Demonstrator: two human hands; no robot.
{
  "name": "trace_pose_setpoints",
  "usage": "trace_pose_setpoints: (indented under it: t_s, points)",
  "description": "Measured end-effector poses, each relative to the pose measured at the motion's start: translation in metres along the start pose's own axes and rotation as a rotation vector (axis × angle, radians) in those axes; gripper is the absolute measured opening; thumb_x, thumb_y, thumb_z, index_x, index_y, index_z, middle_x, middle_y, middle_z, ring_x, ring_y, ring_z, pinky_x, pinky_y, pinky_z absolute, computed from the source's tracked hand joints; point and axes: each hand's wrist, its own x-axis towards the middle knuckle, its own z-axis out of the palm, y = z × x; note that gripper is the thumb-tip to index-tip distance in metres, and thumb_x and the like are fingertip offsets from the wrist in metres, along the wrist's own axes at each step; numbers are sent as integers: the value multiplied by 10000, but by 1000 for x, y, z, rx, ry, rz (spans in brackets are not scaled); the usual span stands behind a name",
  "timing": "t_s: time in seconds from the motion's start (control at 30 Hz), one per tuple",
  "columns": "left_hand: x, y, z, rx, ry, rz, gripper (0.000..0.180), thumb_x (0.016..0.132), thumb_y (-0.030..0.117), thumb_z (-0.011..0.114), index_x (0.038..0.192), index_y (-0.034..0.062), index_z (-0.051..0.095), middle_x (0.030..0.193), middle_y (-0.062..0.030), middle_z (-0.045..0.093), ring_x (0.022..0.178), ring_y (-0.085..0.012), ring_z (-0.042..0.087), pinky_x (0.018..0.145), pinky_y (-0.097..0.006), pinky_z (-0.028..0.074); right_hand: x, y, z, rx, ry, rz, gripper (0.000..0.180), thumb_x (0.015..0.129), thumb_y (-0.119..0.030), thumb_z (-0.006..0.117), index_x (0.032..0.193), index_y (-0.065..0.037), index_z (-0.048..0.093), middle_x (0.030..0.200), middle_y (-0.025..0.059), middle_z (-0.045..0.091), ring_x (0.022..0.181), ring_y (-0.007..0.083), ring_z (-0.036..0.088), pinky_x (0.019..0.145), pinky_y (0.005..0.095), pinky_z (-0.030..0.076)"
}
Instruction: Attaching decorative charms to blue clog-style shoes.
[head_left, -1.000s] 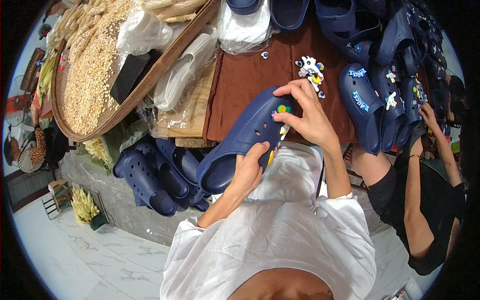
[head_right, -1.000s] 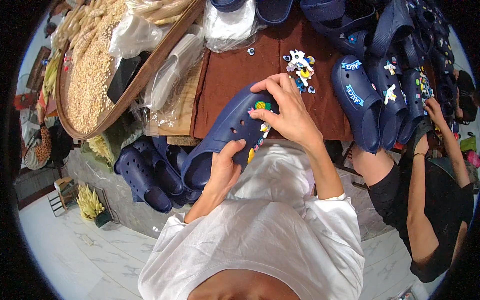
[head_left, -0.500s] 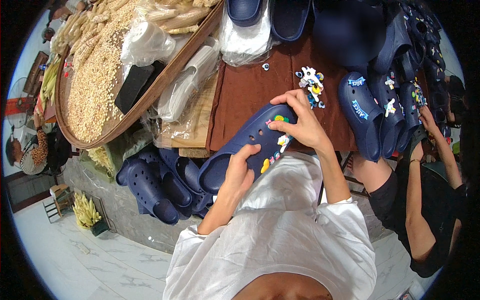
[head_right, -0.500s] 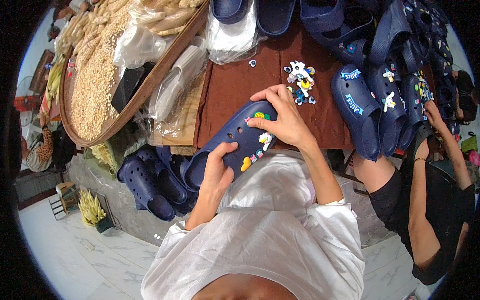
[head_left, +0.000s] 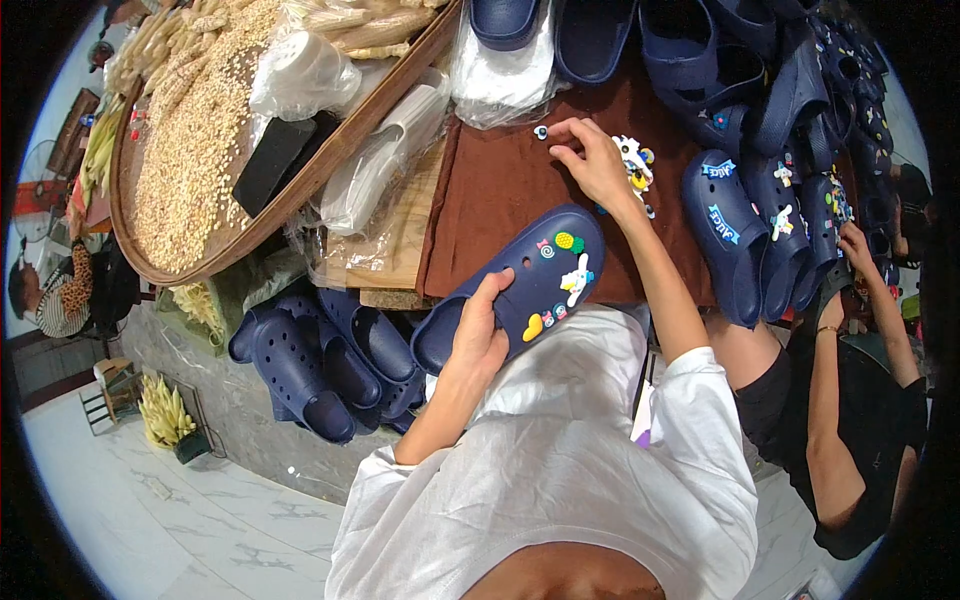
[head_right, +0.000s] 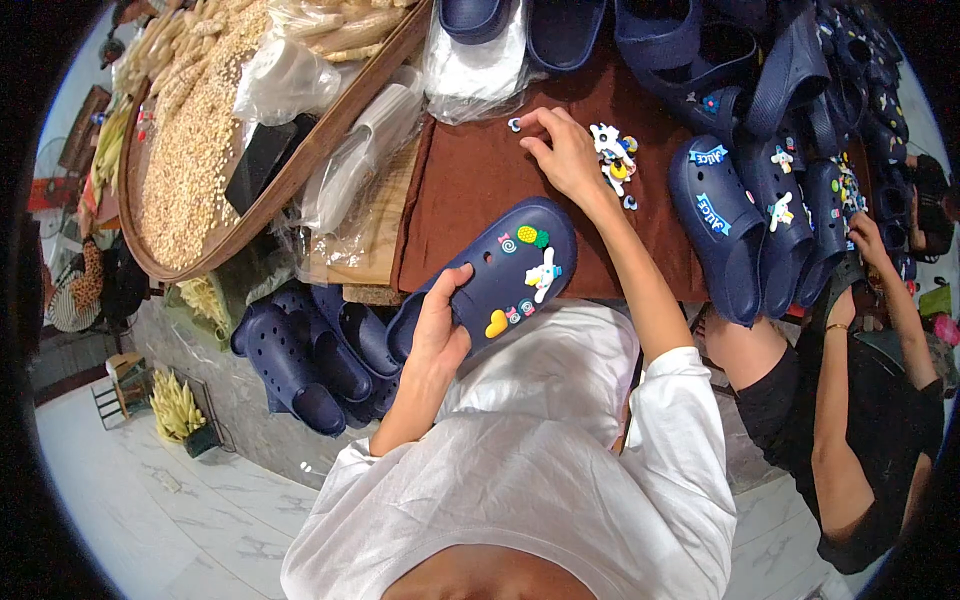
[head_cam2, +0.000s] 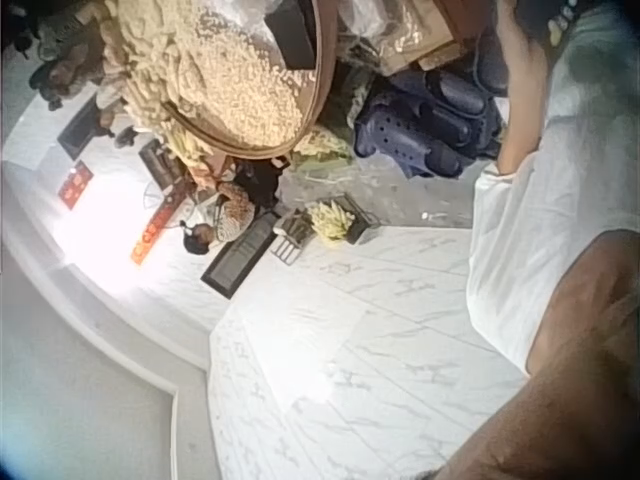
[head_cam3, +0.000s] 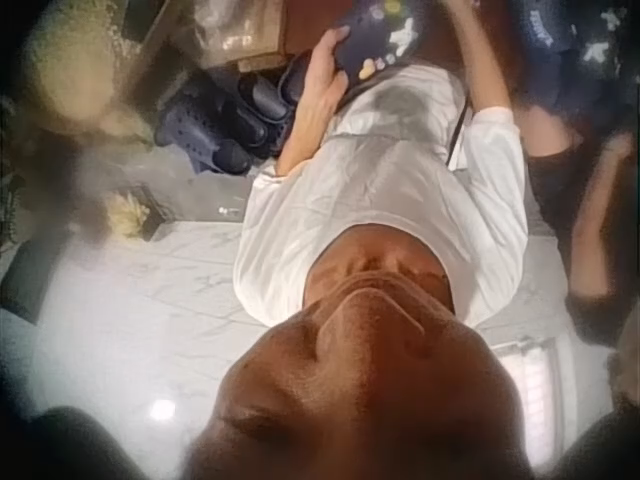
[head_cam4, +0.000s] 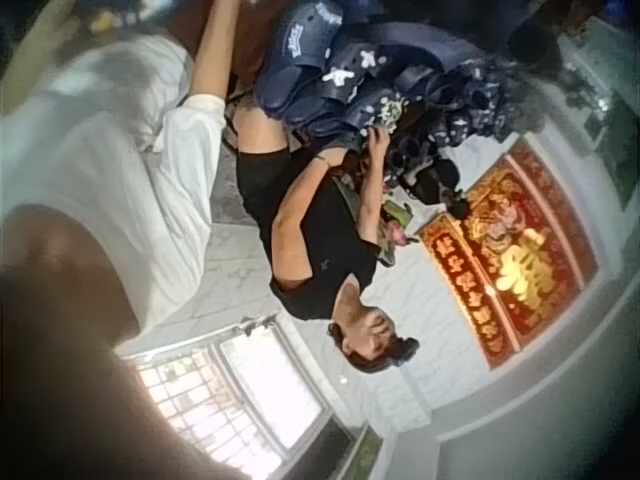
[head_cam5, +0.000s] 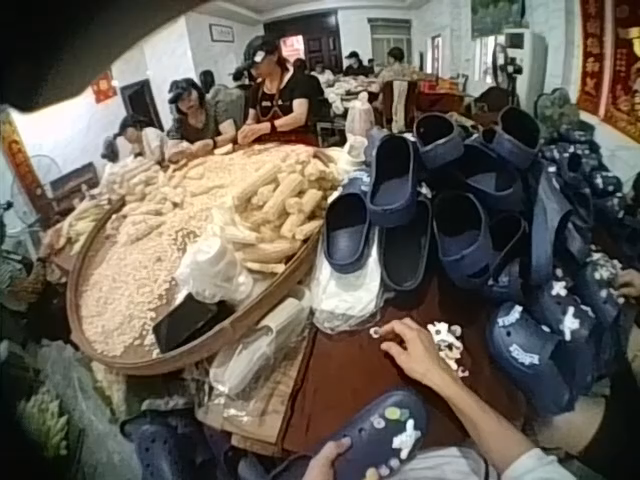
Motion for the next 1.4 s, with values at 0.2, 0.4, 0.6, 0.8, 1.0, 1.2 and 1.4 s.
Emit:
trace_pose_setpoints:
  t_s: [0.2,0.4,0.6,0.8,1.0,1.2,1.4]
  points:
    - [-2,-1,2,44,37,16,304,881,185,656,1112,-8,618,1073,-113,675,965,-212,655,898,-349,528,18,16,24,-268,66,-158,298,794,-191,756,1024,-54,626,941,110,623,855,286,636,751,402,511]
    - [-1,-1,0,12,25,15,322,865,186,688,1110,-14,629,1088,-120,677,975,-212,656,904,-345,527,25,27,28,-312,86,-130,270,811,-221,740,984,-48,627,898,150,618,857,355,622,747,454,495]
    - [2,0,2,19,-6,31,292,873,164,677,1098,-18,639,1078,-117,684,973,-209,661,914,-342,524,-2,3,5,-227,63,-104,175,893,-196,641,952,-34,673,912,152,640,866,351,634,745,435,492]
    - [6,0,-7,-9,-27,13,306,858,129,675,1125,-2,605,1087,-128,674,1002,-233,651,928,-383,524,-61,-75,-33,67,-170,-81,192,904,-197,630,978,-47,725,869,98,609,814,242,617,745,348,482]
    - [-6,4,7,61,-108,26,362,859,48,626,1202,-42,555,1123,-140,650,988,-237,670,885,-371,562,-96,-98,-25,-49,-239,-209,138,836,-186,697,906,-74,737,952,72,553,993,262,516,887,370,422]
    - [-10,4,5,147,-129,69,389,852,116,682,1196,-18,559,1110,-127,647,996,-236,656,913,-389,534,-96,-99,-23,-59,-192,-209,127,806,-195,727,855,-78,725,963,66,545,1010,264,495,904,388,403]
    - [-6,6,2,138,-114,19,388,878,161,684,1203,-14,564,1120,-120,647,1006,-226,655,911,-377,535,-98,-92,-19,-88,-163,-218,125,811,-202,717,821,-78,711,953,60,550,990,262,502,895,392,400]
